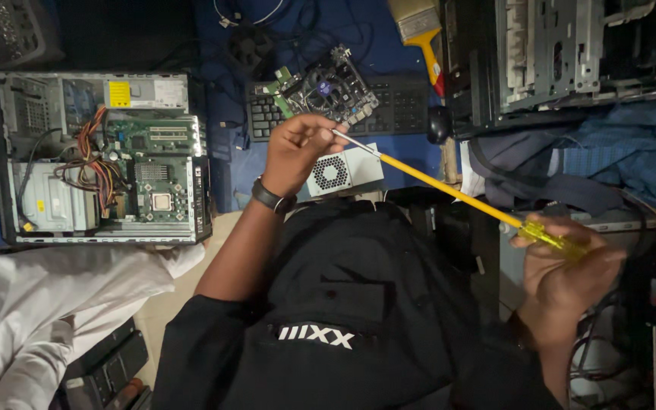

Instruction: The person uses a screwdriver to remove screws from a power supply unit and then installs a cooling fan into a computer case. The person handles the power supply, fan, and screwdriver throughout the process.

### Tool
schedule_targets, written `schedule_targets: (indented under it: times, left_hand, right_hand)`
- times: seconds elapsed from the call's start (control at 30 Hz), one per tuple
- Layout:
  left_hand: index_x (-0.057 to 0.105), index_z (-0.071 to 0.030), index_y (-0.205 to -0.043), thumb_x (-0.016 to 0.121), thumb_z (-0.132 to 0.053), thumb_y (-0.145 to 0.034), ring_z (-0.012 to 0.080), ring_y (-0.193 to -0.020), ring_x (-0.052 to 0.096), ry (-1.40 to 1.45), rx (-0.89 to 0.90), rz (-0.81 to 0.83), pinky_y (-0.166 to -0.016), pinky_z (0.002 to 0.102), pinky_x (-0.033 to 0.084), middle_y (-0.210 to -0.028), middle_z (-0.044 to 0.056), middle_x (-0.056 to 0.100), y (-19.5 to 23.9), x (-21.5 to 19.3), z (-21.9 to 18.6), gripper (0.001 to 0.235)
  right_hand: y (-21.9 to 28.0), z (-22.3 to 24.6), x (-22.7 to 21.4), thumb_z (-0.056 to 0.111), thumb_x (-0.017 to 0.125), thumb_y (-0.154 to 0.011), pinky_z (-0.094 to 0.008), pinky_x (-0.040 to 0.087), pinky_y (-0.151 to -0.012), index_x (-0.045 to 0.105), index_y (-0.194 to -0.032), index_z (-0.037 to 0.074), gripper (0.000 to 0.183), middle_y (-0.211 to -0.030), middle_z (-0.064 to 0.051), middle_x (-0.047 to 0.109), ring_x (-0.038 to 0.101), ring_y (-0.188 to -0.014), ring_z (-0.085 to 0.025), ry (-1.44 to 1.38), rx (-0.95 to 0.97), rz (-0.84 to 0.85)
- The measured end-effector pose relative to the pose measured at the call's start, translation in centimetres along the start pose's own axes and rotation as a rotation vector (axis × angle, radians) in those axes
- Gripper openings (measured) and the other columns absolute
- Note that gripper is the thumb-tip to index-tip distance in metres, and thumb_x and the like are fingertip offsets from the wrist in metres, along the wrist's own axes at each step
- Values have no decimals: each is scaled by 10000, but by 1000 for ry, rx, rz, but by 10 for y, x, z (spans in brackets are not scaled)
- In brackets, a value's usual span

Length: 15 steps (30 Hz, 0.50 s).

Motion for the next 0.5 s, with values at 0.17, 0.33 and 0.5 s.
schedule_targets:
  times: [0.17,0.33,0.5]
  left_hand:
    - [684,32,-1161,655,-12,-1027,229,-1038,755,-21,-5,2,-916,342,638,-1167,193,748,1,-6,-3,144]
    - [750,29,-1140,712,12,-1005,194,-985,714,-265,74,119,-862,315,588,-1113,146,730,4,-12,-24,142]
    - [783,-43,-1102,773,-28,-930,184,-926,725,-722,147,310,-800,310,581,-1039,102,756,12,-13,-51,172]
  right_hand:
    - [6,-5,7,558,415,-1167,-436,599,-762,615,-968,-68,687,-1009,-325,699,701,-759,-379,-72,126,-146]
    - [11,2,18,537,399,-1186,-431,605,-806,627,-1028,-87,682,-1007,-310,696,715,-794,-378,-125,115,-131]
    - [5,34,53,551,427,-1186,-425,610,-722,636,-1016,-106,709,-972,-302,695,719,-767,-344,170,58,-32]
Point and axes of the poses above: each hand's wrist, its own y-axis away from the middle knuckle, its own x-axis out of the palm, z = x × y, the point moved 4 cm from there along -y, towards the middle knuckle
